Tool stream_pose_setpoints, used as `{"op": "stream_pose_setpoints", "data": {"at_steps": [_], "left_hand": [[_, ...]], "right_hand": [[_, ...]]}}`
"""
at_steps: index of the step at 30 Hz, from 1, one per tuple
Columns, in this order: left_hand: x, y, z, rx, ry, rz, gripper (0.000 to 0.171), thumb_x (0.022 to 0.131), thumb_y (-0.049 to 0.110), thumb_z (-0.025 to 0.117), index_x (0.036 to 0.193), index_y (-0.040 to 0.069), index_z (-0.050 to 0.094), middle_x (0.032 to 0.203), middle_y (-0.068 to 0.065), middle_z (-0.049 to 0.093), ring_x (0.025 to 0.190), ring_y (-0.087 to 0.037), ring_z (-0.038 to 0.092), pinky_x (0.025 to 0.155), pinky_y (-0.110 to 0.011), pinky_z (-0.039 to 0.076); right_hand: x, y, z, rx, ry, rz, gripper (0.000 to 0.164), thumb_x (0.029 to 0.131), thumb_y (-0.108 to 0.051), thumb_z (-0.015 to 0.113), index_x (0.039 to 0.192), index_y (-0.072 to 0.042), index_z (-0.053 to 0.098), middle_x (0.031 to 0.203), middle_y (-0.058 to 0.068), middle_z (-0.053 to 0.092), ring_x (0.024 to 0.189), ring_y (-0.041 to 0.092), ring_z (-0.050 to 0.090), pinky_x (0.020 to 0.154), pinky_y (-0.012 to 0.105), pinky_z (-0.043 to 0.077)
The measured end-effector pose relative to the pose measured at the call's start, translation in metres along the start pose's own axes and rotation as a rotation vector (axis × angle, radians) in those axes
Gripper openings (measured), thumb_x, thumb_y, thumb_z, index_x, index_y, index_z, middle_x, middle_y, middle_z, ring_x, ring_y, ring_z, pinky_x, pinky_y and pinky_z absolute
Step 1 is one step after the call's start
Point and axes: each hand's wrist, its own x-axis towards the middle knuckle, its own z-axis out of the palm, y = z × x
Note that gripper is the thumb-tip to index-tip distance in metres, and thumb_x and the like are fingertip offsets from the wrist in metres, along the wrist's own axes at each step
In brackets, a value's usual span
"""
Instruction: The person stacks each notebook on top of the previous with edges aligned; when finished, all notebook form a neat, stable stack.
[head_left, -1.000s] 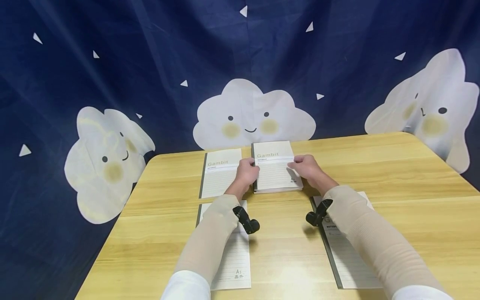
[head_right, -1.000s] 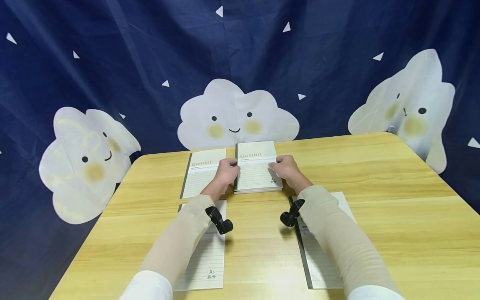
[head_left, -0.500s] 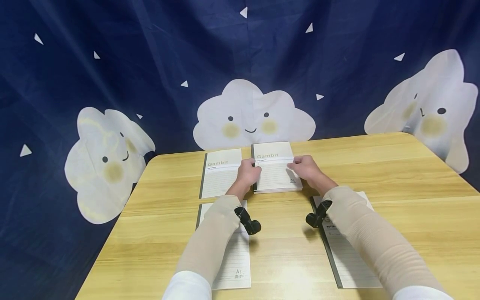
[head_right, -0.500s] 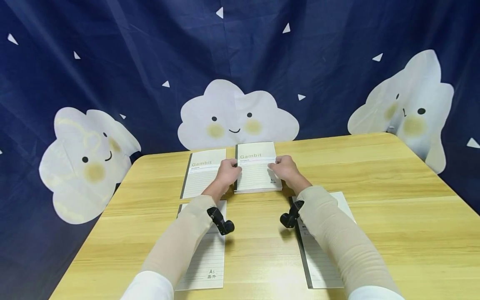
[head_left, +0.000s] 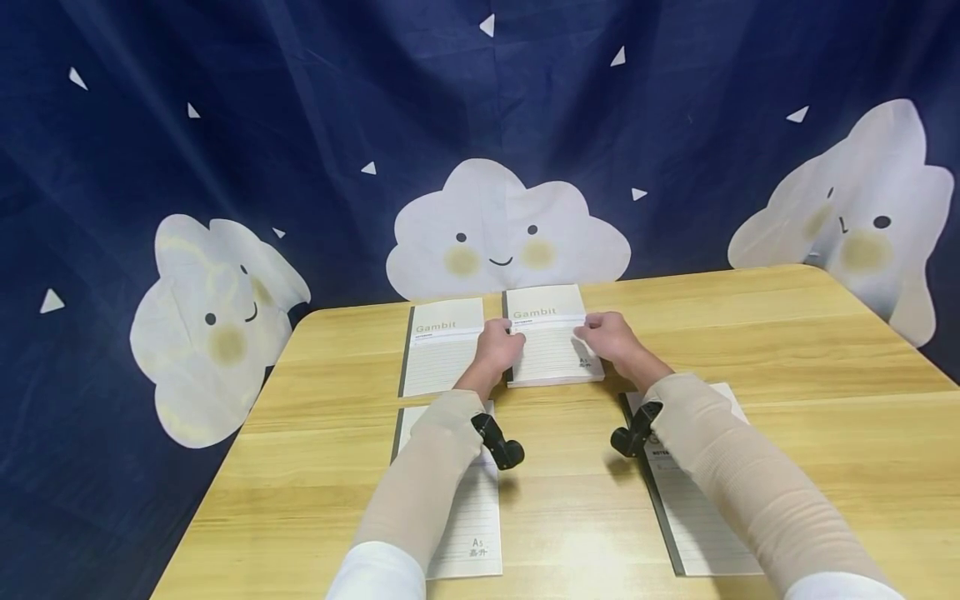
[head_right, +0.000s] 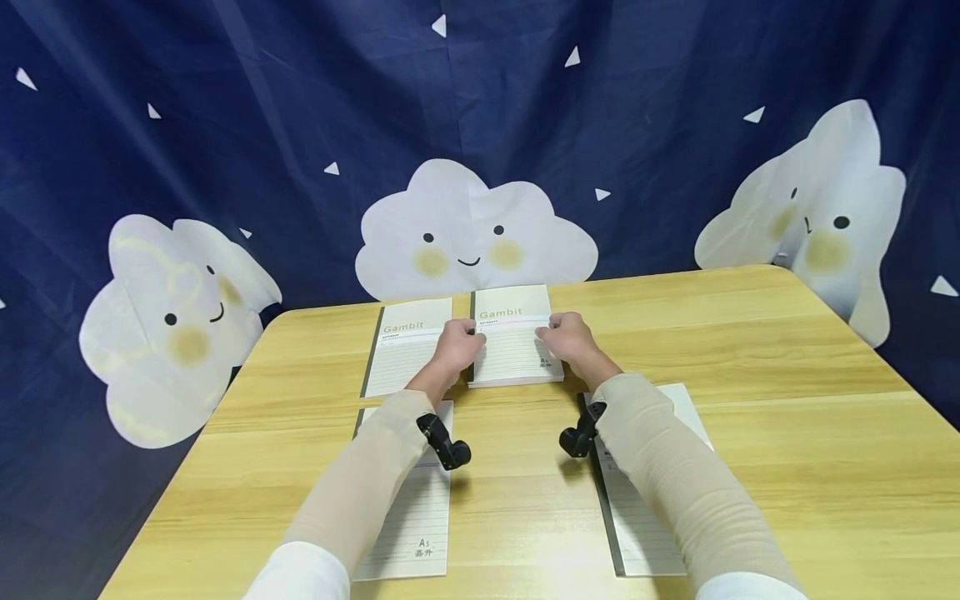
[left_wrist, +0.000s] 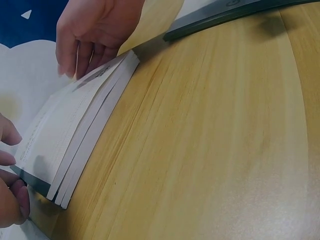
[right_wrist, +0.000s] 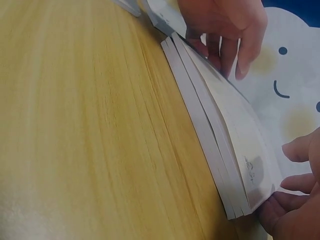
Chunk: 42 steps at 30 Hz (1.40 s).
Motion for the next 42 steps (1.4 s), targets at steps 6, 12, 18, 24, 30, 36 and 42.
{"op": "stream_pose_setpoints", "data": {"at_steps": [6,12,18,24,30,36,42], "left_hand": [[-0.001,0.0,-0.001,0.007,-0.001,-0.019,0.05,0.092,0.014,0.049,0.14,0.002,0.041,0.142,-0.015,0.044,0.13,-0.027,0.042,0.106,-0.042,0.037],[-0.004,0.002,-0.002,0.012,0.015,0.047,0.044,0.091,0.014,0.051,0.134,0.003,0.049,0.134,-0.012,0.052,0.121,-0.026,0.049,0.1,-0.04,0.043],[-0.015,0.01,0.0,-0.04,-0.036,0.111,0.051,0.09,0.015,0.052,0.139,0.002,0.042,0.146,-0.013,0.039,0.137,-0.028,0.033,0.11,-0.041,0.031],[-0.029,0.018,0.006,-0.075,-0.112,0.115,0.053,0.09,0.016,0.052,0.14,0.001,0.041,0.141,-0.016,0.044,0.134,-0.03,0.037,0.109,-0.041,0.033],[-0.042,0.022,0.013,-0.126,-0.18,0.117,0.053,0.09,0.018,0.053,0.138,-0.001,0.042,0.138,-0.017,0.046,0.13,-0.03,0.042,0.106,-0.042,0.037],[-0.06,0.025,0.022,-0.204,-0.254,0.098,0.052,0.088,0.018,0.054,0.135,-0.002,0.045,0.134,-0.016,0.05,0.124,-0.031,0.047,0.103,-0.044,0.038],[-0.079,0.028,0.03,-0.32,-0.346,0.031,0.046,0.086,0.015,0.058,0.127,-0.003,0.051,0.125,-0.013,0.054,0.112,-0.035,0.053,0.099,-0.046,0.041]], "right_hand": [[-0.002,-0.001,-0.003,0.001,-0.002,-0.016,0.053,0.097,-0.019,0.045,0.143,0.006,0.031,0.148,0.024,0.032,0.137,0.035,0.029,0.111,0.045,0.028],[-0.007,-0.001,-0.015,-0.032,-0.013,-0.041,0.058,0.098,-0.021,0.044,0.144,0.009,0.024,0.15,0.025,0.026,0.14,0.039,0.021,0.113,0.047,0.022],[-0.015,0.003,-0.035,-0.089,-0.027,-0.035,0.062,0.098,-0.024,0.043,0.145,0.009,0.02,0.149,0.027,0.025,0.138,0.04,0.023,0.113,0.049,0.022],[-0.026,0.008,-0.051,-0.098,-0.047,-0.029,0.064,0.098,-0.024,0.044,0.144,0.011,0.017,0.146,0.03,0.028,0.128,0.04,0.04,0.11,0.048,0.029],[-0.037,0.016,-0.063,-0.091,-0.062,-0.029,0.066,0.098,-0.026,0.043,0.143,0.014,0.015,0.143,0.033,0.03,0.126,0.04,0.042,0.107,0.047,0.034],[-0.048,0.023,-0.075,-0.067,-0.087,-0.037,0.067,0.099,-0.026,0.041,0.142,0.016,0.011,0.142,0.036,0.029,0.128,0.043,0.039,0.106,0.047,0.035],[-0.059,0.031,-0.088,-0.085,-0.097,-0.025,0.068,0.1,-0.027,0.04,0.142,0.017,0.011,0.14,0.037,0.031,0.128,0.044,0.038,0.106,0.048,0.035]]}}
